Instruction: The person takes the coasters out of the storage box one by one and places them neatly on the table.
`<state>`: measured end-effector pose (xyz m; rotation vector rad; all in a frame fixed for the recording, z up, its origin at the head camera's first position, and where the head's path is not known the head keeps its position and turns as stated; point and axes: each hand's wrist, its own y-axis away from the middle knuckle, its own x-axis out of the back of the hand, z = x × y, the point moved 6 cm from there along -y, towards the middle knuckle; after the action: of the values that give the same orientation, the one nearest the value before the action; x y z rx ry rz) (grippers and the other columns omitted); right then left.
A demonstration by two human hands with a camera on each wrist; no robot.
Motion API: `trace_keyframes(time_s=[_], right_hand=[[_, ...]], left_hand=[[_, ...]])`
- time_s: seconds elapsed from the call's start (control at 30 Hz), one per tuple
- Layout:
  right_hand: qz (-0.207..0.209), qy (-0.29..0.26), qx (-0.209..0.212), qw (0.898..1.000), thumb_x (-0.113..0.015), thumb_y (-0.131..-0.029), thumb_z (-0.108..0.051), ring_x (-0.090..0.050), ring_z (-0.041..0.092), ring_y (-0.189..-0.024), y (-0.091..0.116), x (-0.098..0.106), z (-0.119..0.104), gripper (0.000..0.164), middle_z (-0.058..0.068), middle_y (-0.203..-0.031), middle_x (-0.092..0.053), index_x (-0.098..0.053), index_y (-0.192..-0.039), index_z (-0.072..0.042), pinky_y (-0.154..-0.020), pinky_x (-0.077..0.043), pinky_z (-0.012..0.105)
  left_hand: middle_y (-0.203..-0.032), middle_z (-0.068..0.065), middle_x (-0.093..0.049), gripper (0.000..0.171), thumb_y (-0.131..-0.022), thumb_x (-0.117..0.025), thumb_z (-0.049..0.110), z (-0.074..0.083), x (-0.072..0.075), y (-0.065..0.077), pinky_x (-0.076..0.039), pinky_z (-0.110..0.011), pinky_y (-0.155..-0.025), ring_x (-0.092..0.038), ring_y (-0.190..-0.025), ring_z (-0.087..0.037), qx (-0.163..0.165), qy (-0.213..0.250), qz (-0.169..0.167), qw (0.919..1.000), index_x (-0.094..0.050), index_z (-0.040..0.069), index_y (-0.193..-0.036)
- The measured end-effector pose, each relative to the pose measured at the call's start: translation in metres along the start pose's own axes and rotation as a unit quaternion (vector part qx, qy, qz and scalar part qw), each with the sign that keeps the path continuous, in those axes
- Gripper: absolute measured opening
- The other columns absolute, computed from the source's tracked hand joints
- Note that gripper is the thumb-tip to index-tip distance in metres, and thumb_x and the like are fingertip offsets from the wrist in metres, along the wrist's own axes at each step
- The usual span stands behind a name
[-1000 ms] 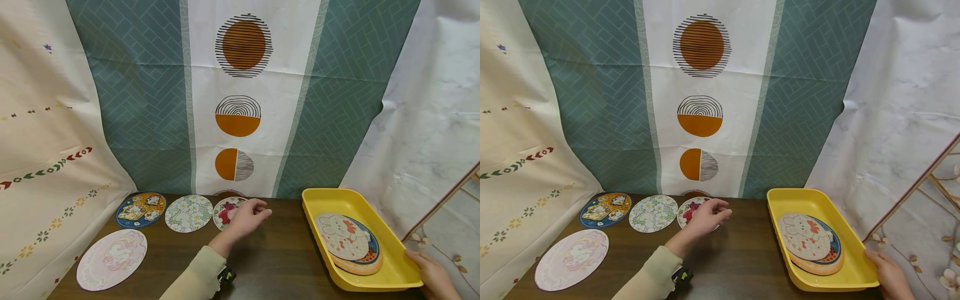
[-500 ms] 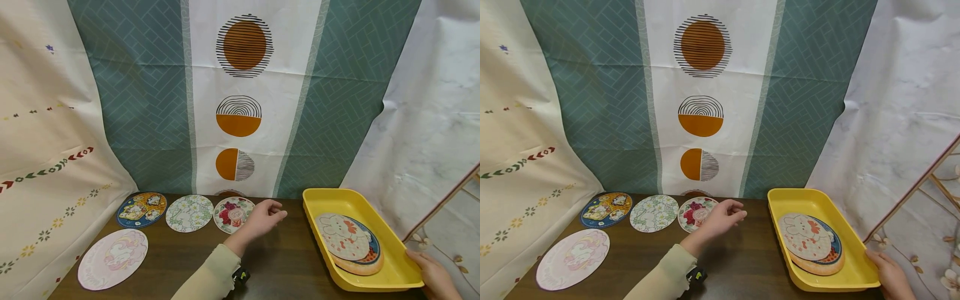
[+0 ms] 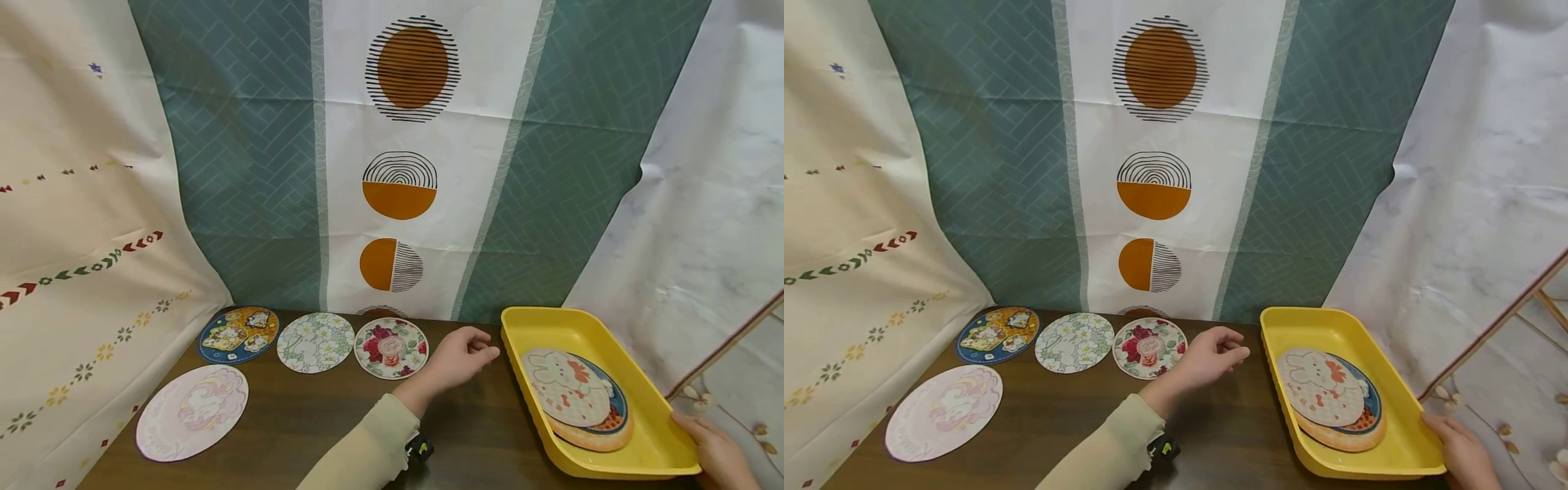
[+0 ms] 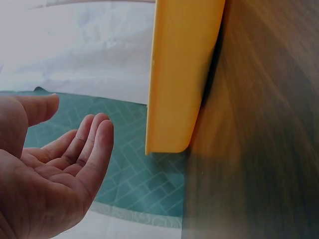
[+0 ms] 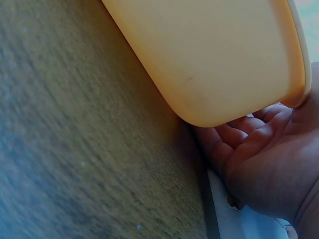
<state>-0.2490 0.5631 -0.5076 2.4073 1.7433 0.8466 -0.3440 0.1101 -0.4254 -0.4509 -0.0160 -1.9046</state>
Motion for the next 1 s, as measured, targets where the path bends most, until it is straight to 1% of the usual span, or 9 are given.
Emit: trace_keyframes(time_s=[0.13,0.27,0.33,0.43,0.57,0.67,0.77,0.87,1.0], right_hand=[[0.0,-0.006,-0.005,1.0,-0.034,-0.106,-0.058,-0.063,0.026,-0.078,0.001,0.001,0.002,0.082,0.009,-0.09,-0.06,-0.032,-0.135,0.018,-0.07,-0.057,0.043],[-0.016,-0.027,0.004,0.999,-0.033,-0.108,-0.054,-0.064,0.027,-0.078,0.002,0.0,0.0,0.074,0.009,-0.091,-0.06,-0.034,-0.13,0.017,-0.07,-0.058,0.043],[-0.013,-0.031,0.005,0.999,-0.032,-0.108,-0.051,-0.064,0.027,-0.077,0.002,0.0,-0.001,0.071,0.009,-0.09,-0.06,-0.034,-0.129,0.017,-0.07,-0.058,0.043],[-0.008,-0.027,0.006,1.0,-0.032,-0.109,-0.049,-0.064,0.026,-0.077,0.002,-0.001,-0.002,0.068,0.009,-0.09,-0.059,-0.035,-0.127,0.016,-0.069,-0.058,0.042],[-0.014,-0.023,0.012,1.0,-0.031,-0.109,-0.05,-0.064,0.026,-0.076,0.001,-0.001,-0.003,0.067,0.008,-0.088,-0.059,-0.036,-0.125,0.015,-0.069,-0.058,0.042],[-0.009,-0.023,0.013,1.0,-0.032,-0.109,-0.049,-0.064,0.026,-0.075,0.0,-0.001,-0.002,0.065,0.008,-0.087,-0.059,-0.037,-0.124,0.014,-0.068,-0.058,0.041],[0.001,-0.029,0.009,1.0,-0.034,-0.109,-0.047,-0.063,0.025,-0.075,0.0,-0.001,-0.001,0.064,0.008,-0.087,-0.059,-0.038,-0.125,0.015,-0.068,-0.058,0.041],[0.006,-0.035,0.005,0.999,-0.036,-0.108,-0.048,-0.063,0.025,-0.075,0.0,-0.001,0.0,0.066,0.008,-0.088,-0.06,-0.037,-0.127,0.016,-0.068,-0.058,0.042],[0.015,-0.033,0.004,0.999,-0.037,-0.108,-0.049,-0.063,0.025,-0.075,0.0,-0.001,0.001,0.069,0.008,-0.087,-0.06,-0.037,-0.129,0.017,-0.068,-0.058,0.042]], left_hand=[[-0.094,0.012,-0.064,0.039,-0.096,-0.072,0.037,0.001,-0.01,-0.004,-0.055,-0.025,-0.067,-0.064,-0.074,-0.007,-0.003,-0.004,0.0,1.0,-0.068,0.01,-0.124],[-0.093,0.012,-0.064,0.035,-0.096,-0.072,0.035,0.004,-0.02,-0.008,-0.055,-0.024,-0.065,-0.064,-0.072,-0.008,-0.009,0.001,0.001,1.0,-0.068,0.011,-0.121],[-0.092,0.011,-0.064,0.031,-0.096,-0.073,0.033,0.006,-0.025,-0.01,-0.055,-0.024,-0.065,-0.064,-0.072,-0.009,-0.01,0.008,-0.003,0.9999,-0.068,0.012,-0.119],[-0.092,0.011,-0.063,0.031,-0.095,-0.074,0.032,0.01,-0.033,-0.013,-0.055,-0.023,-0.065,-0.063,-0.071,-0.008,-0.01,0.009,-0.006,0.9999,-0.069,0.012,-0.118],[-0.094,0.013,-0.062,0.033,-0.095,-0.074,0.033,0.015,-0.042,-0.016,-0.053,-0.02,-0.071,-0.06,-0.078,-0.003,-0.017,-0.019,-0.006,0.9997,-0.069,0.011,-0.119],[-0.096,0.014,-0.063,0.033,-0.095,-0.074,0.035,0.019,-0.048,-0.017,-0.052,-0.019,-0.075,-0.058,-0.083,-0.001,-0.022,-0.04,-0.008,0.9989,-0.07,0.013,-0.118],[-0.096,0.014,-0.063,0.034,-0.095,-0.074,0.037,0.022,-0.056,-0.02,-0.052,-0.018,-0.075,-0.058,-0.083,0.0,-0.02,-0.051,-0.013,0.9984,-0.069,0.014,-0.12],[-0.096,0.014,-0.063,0.037,-0.094,-0.074,0.038,0.025,-0.062,-0.023,-0.052,-0.018,-0.075,-0.058,-0.083,0.001,-0.017,-0.057,-0.018,0.9981,-0.069,0.013,-0.122],[-0.096,0.013,-0.064,0.039,-0.094,-0.075,0.038,0.027,-0.069,-0.026,-0.052,-0.019,-0.075,-0.058,-0.083,0.0,-0.013,-0.05,-0.028,0.9982,-0.069,0.011,-0.122]])
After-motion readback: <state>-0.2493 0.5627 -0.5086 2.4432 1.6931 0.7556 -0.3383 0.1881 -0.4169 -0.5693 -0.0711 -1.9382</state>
